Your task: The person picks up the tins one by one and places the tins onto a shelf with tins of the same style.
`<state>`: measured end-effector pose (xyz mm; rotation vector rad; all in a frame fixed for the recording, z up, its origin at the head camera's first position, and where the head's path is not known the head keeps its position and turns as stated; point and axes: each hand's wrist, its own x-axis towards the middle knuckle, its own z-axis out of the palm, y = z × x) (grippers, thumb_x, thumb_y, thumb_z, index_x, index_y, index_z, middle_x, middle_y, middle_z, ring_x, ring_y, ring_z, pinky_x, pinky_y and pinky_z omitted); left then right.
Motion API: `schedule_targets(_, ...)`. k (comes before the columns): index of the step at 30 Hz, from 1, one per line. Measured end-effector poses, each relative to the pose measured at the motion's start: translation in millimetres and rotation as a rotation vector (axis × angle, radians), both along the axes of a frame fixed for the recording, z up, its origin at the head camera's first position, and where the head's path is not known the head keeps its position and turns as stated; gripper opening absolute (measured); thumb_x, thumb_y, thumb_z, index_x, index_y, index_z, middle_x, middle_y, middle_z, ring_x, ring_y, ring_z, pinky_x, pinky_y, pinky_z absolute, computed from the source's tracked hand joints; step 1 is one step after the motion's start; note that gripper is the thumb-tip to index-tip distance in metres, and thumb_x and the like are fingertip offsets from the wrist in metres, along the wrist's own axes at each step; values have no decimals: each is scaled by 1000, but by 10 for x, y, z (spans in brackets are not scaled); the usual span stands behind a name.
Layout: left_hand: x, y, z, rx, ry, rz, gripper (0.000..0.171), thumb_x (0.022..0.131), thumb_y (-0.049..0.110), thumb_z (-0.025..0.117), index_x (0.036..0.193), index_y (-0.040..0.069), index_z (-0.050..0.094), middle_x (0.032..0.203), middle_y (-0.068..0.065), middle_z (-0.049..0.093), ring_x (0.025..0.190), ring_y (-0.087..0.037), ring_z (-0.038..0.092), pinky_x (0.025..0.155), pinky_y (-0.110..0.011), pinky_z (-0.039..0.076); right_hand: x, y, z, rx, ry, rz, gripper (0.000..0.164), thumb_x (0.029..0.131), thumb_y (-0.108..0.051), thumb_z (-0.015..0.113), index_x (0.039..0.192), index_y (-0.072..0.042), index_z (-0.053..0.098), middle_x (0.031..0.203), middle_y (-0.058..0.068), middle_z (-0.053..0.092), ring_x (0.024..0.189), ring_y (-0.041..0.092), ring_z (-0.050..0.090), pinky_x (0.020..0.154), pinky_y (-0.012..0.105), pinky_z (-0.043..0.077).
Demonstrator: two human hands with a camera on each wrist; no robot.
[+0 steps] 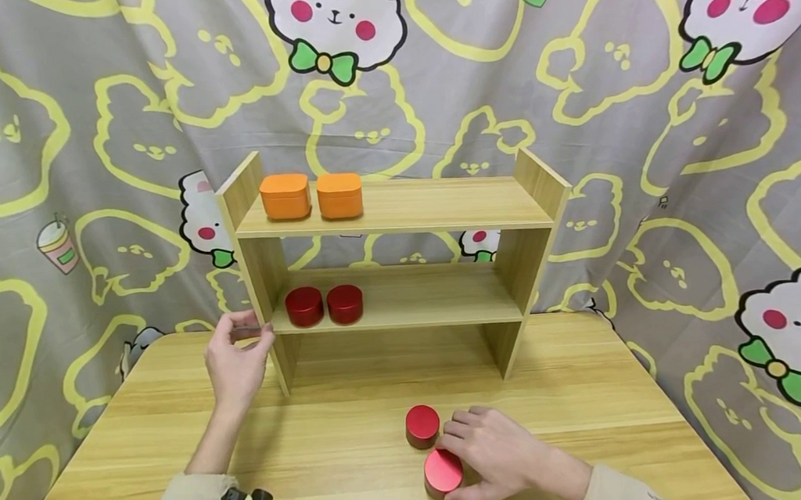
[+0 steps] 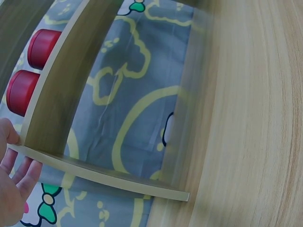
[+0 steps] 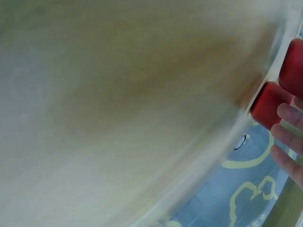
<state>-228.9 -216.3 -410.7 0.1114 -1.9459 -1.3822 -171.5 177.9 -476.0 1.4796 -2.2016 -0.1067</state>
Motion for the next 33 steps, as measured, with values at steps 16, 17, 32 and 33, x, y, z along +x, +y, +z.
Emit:
schedule_targets(16,-6,2,-4,-6,18,-1,23,87,-3,73,110,-3,68,90,22,62,78,13,63,69,-1,56,-73,-77,202,-5,14,-10,57,84,-77,66,105,-24,70,93,-13,69,82,6,61,72,20,55)
schedule_targets(17,-8,2,-4,-6,17,-1,23,87,-4,73,110,-3,68,90,22,61,78,13,63,69,-1,56,-80,-81,214,-7,15,-9,57,84,-77,66,105,-24,70,94,-13,69,82,6,61,72,20,55)
schedule_targets(32,-8,16,4,-2,6,2,24,87,-3,72,111,-2,69,91,18,63,78,12,62,69,-2,57,-186,-164,376,-49,40,-6,59,84,-78,66,106,-23,71,92,-13,69,81,7,63,67,22,55)
schedule_targets(33,-6,16,4,0,6,2,24,87,-4,72,111,-2,69,91,17,63,78,12,62,69,-2,57,-191,-172,393,-48,44,-5,60,84,-78,65,106,-23,71,92,-13,69,82,7,63,67,22,55)
